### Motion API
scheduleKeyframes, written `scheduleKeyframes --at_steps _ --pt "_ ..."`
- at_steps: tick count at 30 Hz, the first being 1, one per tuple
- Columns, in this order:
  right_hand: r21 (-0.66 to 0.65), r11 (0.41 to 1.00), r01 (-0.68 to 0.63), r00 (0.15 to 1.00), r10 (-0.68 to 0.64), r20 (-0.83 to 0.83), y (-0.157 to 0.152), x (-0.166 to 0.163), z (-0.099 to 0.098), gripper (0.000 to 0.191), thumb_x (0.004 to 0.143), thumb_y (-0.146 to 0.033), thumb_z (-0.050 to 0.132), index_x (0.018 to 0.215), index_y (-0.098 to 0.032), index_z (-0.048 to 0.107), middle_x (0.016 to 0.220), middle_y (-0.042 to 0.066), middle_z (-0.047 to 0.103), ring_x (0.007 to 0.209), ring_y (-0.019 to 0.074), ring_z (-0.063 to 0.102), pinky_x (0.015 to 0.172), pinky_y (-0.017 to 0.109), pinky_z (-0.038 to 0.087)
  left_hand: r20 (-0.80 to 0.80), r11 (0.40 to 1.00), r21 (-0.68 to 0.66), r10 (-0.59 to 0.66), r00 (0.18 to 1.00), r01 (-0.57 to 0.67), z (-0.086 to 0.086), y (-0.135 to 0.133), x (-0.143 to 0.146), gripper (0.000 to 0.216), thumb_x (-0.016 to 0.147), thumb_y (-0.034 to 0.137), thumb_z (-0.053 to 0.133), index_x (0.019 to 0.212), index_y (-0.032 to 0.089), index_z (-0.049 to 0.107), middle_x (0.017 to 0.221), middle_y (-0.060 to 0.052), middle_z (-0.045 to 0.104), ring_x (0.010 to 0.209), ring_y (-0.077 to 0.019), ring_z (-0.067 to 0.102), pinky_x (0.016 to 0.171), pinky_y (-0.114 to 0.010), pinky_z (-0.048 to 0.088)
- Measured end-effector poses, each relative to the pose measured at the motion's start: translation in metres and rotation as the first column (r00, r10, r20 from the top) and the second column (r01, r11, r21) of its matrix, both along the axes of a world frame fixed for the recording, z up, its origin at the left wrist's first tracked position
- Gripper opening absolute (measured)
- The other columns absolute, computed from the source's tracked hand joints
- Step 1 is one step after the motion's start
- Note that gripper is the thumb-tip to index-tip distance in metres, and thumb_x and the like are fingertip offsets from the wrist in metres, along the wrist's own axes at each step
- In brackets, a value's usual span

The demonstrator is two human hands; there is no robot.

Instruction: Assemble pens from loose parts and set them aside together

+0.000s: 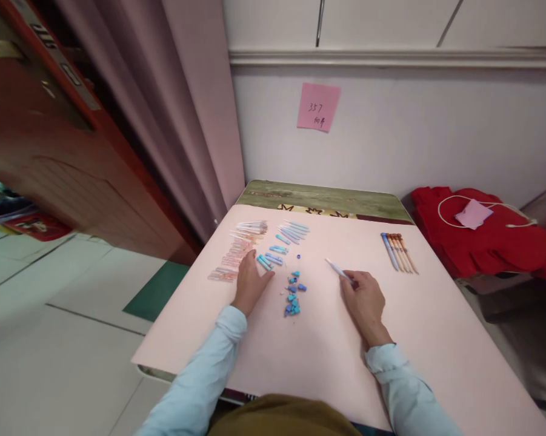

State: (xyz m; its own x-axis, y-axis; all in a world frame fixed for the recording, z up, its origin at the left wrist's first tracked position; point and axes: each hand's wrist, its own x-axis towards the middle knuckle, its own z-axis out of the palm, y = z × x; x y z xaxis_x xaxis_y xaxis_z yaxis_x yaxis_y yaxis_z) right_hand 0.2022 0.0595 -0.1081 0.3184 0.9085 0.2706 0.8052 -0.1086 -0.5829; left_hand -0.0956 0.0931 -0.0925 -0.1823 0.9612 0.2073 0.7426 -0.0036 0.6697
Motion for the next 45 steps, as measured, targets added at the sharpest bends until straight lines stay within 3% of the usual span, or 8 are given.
scheduleKeyframes --at_steps 4,16,29,36,45 --pt "0.02 1.0 0.013 1.0 -0.012 -0.012 -0.001 0.0 -0.007 0.04 0.084 -0.041 0.054 0.111 -0.019 0.073 0.099 0.009 0.069 0.091 0.0256 0.06 0.077 0.036 0.044 -0.053 1.0 0.017 0.014 0.999 -0.013 -0.009 0.006 0.012 0.08 0.073 0.028 0.073 0.141 0.016 0.033 0.141 -0.02 0.049 0.133 -0.0337 0.044 0.11 -0.048 0.035" --pt "0.093 0.995 0.028 0.996 -0.02 -0.093 -0.003 0.002 -0.011 0.045 0.085 -0.049 0.053 0.109 -0.017 0.072 0.1 0.01 0.07 0.086 0.0247 0.063 0.077 0.036 0.046 -0.149 0.995 0.091 0.041 0.988 -0.028 -0.019 0.003 0.015 0.067 0.08 0.029 0.066 0.137 0.011 0.036 0.133 -0.021 0.053 0.128 -0.035 0.047 0.109 -0.05 0.036" --pt "0.093 0.995 0.03 0.993 -0.019 -0.116 -0.003 0.001 -0.006 0.044 0.085 -0.048 0.052 0.108 -0.016 0.073 0.098 0.011 0.07 0.085 0.0249 0.063 0.076 0.036 0.047 -0.128 0.997 0.062 0.056 0.99 -0.049 -0.011 0.004 0.017 0.069 0.078 0.033 0.069 0.138 0.019 0.036 0.125 -0.015 0.058 0.123 -0.0353 0.05 0.1 -0.049 0.042" --pt "0.102 0.994 0.034 0.989 -0.019 -0.144 -0.004 0.001 -0.005 0.042 0.083 -0.045 0.054 0.108 -0.016 0.072 0.098 0.011 0.07 0.084 0.0241 0.064 0.077 0.036 0.048 -0.209 0.995 0.097 0.056 0.976 -0.036 -0.011 0.0 0.02 0.074 0.077 0.038 0.07 0.139 0.015 0.036 0.118 -0.015 0.061 0.112 -0.0344 0.055 0.099 -0.048 0.041" --pt "0.087 0.995 0.039 0.989 -0.026 -0.142 -0.003 0.001 -0.005 0.042 0.083 -0.045 0.054 0.108 -0.016 0.073 0.098 0.01 0.07 0.086 0.0244 0.064 0.078 0.036 0.048 -0.346 0.998 0.057 0.045 0.937 -0.027 -0.005 0.004 0.029 0.075 0.081 0.043 0.065 0.141 0.011 0.033 0.119 -0.02 0.06 0.111 -0.0375 0.053 0.093 -0.049 0.039"
